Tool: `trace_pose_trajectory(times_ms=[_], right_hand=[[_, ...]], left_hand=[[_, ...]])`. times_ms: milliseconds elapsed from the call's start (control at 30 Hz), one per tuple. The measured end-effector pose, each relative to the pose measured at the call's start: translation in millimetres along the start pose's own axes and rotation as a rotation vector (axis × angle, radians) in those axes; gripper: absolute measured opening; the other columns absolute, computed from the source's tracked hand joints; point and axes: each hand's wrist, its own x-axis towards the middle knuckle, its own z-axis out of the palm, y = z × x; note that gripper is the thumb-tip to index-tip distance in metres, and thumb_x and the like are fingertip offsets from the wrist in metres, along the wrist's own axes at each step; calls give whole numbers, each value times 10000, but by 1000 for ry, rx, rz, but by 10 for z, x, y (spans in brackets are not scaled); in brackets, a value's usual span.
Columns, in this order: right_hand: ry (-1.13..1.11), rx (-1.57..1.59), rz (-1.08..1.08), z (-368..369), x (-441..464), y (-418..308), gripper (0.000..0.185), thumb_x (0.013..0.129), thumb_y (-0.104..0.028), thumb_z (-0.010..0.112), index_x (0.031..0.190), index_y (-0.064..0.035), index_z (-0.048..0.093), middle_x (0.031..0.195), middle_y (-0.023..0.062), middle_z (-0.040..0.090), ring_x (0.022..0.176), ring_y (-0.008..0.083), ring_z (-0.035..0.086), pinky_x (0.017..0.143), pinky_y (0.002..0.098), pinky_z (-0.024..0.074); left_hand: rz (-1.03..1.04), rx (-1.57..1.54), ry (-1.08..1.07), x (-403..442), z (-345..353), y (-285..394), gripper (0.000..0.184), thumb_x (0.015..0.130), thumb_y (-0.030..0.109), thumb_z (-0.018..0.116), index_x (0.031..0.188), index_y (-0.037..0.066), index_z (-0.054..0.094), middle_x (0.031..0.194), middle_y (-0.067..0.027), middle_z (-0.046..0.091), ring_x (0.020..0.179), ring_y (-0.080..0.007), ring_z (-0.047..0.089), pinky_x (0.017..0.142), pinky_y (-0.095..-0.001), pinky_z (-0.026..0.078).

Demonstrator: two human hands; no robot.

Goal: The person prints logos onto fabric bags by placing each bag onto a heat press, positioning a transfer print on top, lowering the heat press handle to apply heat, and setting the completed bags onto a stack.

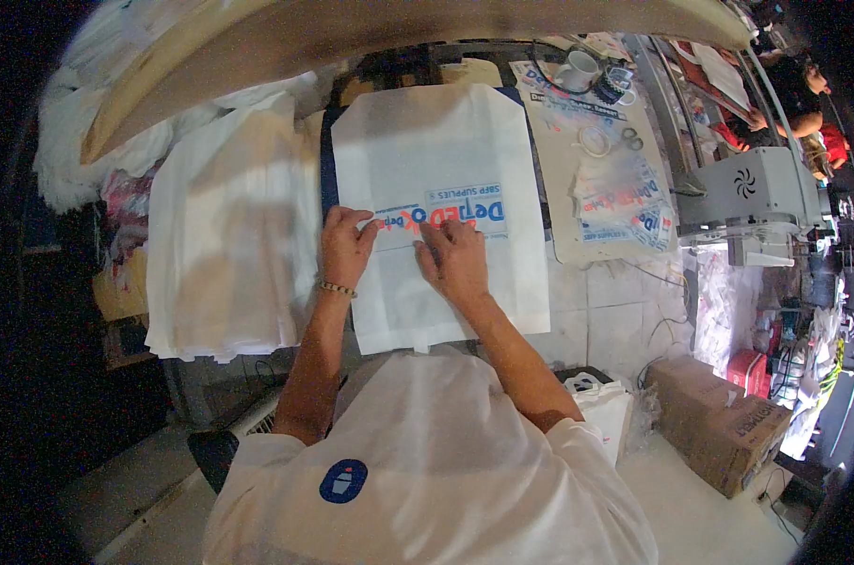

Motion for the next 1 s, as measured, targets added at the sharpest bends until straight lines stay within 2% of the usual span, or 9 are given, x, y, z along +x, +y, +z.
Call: trace_pose_trajectory(times_ms=[133,233,533,633,700,733,800,933,1000], right_hand=[[16,3,-7,2,13,-13,292,826,-212,725,1078,-64,712,870,90,594,859,264,557,760,417,405],[-18,9,14,-18,17,-30,293,825,-213,727,1077,-62,714,873,92,597,857,267,562,756,418,406],[-11,-24,0,-15,19,-34,291,834,-230,710,1073,-64,707,885,99,597,857,274,565,750,415,397],[-13,-27,2,-13,19,-43,295,836,-229,706,1084,-69,702,897,100,597,863,274,562,756,419,395],[-26,-30,8,-31,26,-50,295,837,-229,705,1086,-70,700,900,100,596,867,274,560,759,418,395],[-40,-31,14,-38,27,-54,296,837,-229,705,1088,-71,699,903,100,595,870,273,558,762,417,395],[-60,-35,17,-34,16,-43,315,845,-235,697,1113,-69,685,942,118,598,892,290,558,774,430,401],[-80,-29,29,-25,10,-35,331,851,-241,688,1128,-60,678,978,139,601,917,307,560,793,445,412],[-80,-22,27,-26,8,-30,329,850,-241,688,1122,-56,682,975,143,602,920,309,562,797,446,412]], left_hand=[[63,-16,39,-13,14,-70,194,795,17,759,978,-7,700,957,-121,562,699,-237,622,605,-327,555],[89,-24,70,-21,-9,-47,182,805,67,767,976,24,720,921,-97,594,584,-167,579,561,-297,511],[148,53,44,-5,29,-96,236,813,80,761,1043,44,720,951,-101,568,607,-183,573,604,-304,515],[86,53,20,2,3,28,252,819,112,770,1059,52,718,952,-107,557,617,-192,585,623,-317,526],[6,47,-6,10,21,25,258,788,87,785,1026,19,713,983,-140,548,795,-272,639,680,-330,575],[7,47,-5,13,27,14,258,788,87,785,1026,19,713,983,-140,548,795,-272,639,680,-330,575],[45,88,-2,20,33,-11,302,809,169,796,1075,50,716,988,-116,550,641,-197,604,646,-331,540],[53,79,-22,25,1,32,306,808,155,795,1087,57,717,989,-116,549,659,-192,609,645,-319,539],[-5,45,-51,34,-10,65,287,788,107,786,1061,40,724,994,-137,544,791,-277,631,678,-339,569]])
